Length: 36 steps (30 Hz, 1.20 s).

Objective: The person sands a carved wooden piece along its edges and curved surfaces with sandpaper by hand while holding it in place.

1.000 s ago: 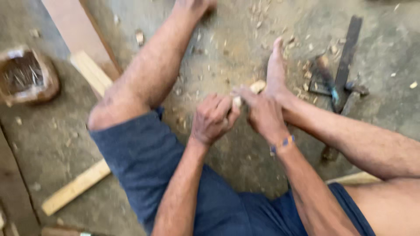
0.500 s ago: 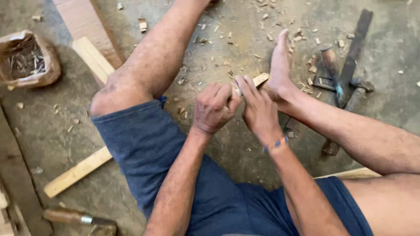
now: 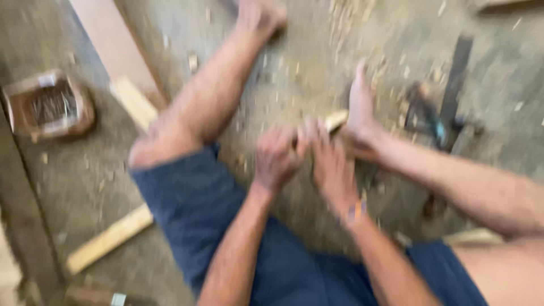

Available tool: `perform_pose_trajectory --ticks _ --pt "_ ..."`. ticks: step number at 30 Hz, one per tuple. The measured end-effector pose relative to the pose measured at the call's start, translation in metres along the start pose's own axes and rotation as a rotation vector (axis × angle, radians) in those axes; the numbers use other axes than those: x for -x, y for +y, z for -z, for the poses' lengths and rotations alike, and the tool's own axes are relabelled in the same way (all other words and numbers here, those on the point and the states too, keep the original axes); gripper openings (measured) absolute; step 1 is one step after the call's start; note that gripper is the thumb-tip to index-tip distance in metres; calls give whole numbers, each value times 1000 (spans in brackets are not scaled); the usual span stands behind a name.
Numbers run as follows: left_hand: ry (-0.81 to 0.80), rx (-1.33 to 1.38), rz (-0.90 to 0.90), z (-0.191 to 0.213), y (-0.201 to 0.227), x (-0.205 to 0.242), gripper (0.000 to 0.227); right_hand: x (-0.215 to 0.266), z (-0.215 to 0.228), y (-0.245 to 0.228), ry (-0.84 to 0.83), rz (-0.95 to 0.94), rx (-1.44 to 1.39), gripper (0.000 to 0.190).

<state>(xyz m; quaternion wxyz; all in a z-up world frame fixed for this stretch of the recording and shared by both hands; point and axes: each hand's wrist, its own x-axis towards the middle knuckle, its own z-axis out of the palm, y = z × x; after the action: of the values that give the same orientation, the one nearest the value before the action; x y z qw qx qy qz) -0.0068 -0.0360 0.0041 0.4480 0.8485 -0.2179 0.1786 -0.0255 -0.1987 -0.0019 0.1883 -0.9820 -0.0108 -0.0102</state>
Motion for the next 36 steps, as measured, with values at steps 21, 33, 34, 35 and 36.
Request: perform_pose_trajectory --ticks 21,33,34,35,36 --pt "-136 847 731 46 11 31 30 35 38 12 132 -574 -1637 28" --pt "-358 572 392 45 80 28 40 56 92 -5 16 -389 -1372 31" --pt "-264 525 375 46 82 29 34 57 91 -6 13 -387 -1367 31" --pt "-259 528 376 49 84 30 34 57 91 -6 29 -374 -1372 31" --pt "-268 489 406 51 84 31 34 59 91 -7 51 -363 -1377 32"
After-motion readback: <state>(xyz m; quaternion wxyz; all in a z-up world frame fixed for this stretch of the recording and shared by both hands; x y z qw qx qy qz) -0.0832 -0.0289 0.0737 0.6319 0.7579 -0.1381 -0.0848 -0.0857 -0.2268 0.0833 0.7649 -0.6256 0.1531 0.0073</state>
